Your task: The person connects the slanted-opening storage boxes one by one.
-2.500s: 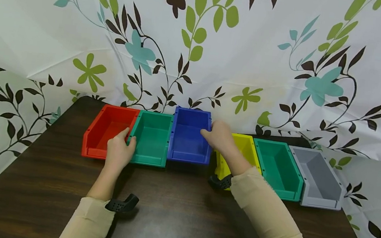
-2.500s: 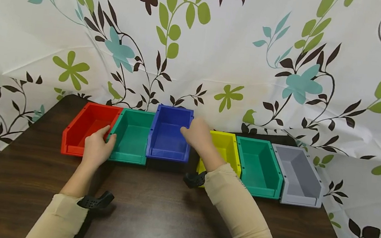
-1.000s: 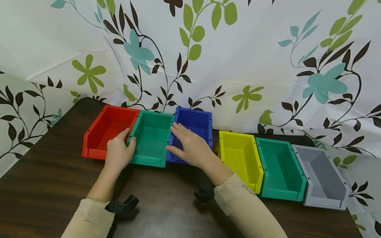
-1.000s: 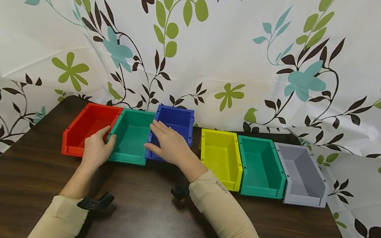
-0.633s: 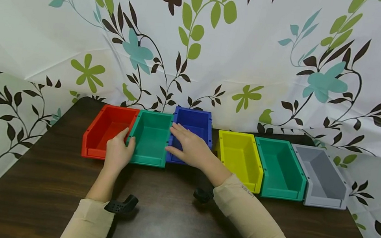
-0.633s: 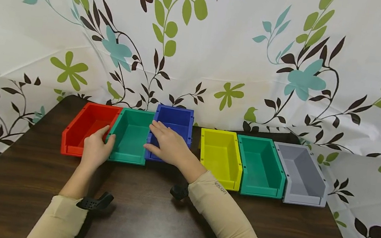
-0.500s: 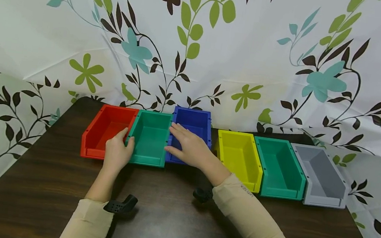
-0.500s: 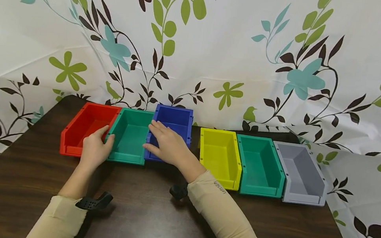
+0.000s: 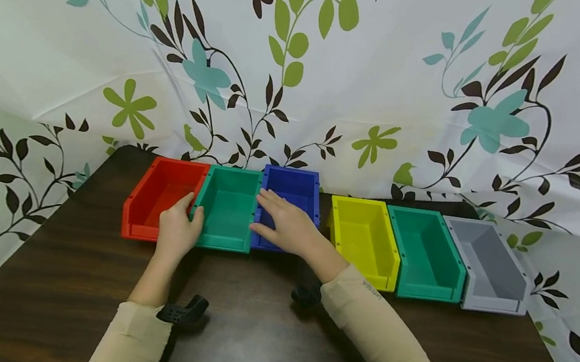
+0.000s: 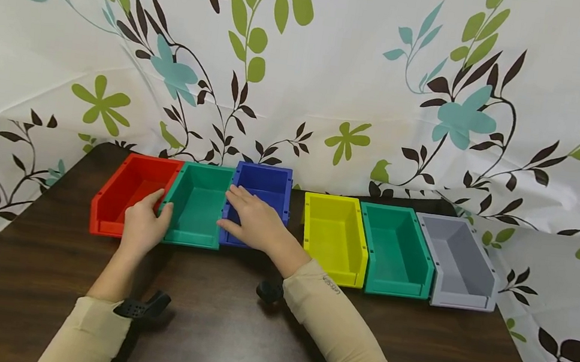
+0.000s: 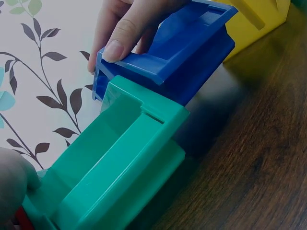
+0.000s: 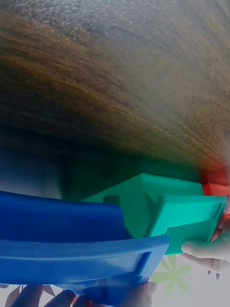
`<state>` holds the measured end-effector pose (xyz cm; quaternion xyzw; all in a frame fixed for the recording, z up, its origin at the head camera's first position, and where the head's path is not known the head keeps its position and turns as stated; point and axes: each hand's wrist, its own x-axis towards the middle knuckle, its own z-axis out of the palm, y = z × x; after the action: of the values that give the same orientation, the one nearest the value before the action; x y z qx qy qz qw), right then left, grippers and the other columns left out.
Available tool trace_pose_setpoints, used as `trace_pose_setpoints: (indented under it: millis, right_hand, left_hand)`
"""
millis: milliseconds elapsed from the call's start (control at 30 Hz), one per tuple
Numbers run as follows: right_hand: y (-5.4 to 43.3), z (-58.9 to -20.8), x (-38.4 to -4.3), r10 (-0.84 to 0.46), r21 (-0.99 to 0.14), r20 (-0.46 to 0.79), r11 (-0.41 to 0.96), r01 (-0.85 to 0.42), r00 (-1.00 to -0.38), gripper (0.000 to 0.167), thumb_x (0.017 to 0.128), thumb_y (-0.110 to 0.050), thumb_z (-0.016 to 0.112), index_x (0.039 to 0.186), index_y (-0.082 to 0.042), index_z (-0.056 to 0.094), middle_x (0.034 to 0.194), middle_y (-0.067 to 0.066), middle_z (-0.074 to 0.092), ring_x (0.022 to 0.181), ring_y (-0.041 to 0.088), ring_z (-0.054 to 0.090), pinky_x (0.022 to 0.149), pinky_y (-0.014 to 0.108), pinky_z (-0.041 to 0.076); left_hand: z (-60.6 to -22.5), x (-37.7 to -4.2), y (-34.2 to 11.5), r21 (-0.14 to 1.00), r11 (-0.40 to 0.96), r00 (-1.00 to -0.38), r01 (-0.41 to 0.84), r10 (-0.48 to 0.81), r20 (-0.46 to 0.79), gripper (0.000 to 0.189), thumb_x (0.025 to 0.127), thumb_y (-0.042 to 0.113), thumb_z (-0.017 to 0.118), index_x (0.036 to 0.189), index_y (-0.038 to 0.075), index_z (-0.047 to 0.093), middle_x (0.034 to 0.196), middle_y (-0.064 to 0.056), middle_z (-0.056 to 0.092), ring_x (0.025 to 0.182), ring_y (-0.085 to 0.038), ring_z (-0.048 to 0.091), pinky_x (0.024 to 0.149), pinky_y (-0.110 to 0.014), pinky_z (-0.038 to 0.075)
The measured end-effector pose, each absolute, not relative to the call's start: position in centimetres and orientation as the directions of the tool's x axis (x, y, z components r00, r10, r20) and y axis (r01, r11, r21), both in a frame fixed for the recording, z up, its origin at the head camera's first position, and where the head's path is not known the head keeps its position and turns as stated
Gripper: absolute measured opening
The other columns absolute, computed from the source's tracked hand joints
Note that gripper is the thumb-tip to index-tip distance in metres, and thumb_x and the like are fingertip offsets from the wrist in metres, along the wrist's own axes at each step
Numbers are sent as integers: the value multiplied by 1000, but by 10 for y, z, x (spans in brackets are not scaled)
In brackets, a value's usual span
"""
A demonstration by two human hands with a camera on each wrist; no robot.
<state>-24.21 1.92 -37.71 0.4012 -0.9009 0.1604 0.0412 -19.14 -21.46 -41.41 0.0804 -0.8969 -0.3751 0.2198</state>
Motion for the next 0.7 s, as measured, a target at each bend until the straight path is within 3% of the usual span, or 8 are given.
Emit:
trace_pose_setpoints:
  millis: [700]
  right_hand:
    - [15, -382, -239, -687, -260, 116, 676, -689, -717, 68, 93, -50, 51, 146, -9, 37, 154, 5, 31, 141, 19, 32, 110, 38, 35]
  left_hand:
    - [-411, -191, -216, 718, 696, -902, 17, -299, 312, 44, 93, 10, 54, 130, -12, 49, 125, -32, 55, 105, -48, 58, 93, -56, 45]
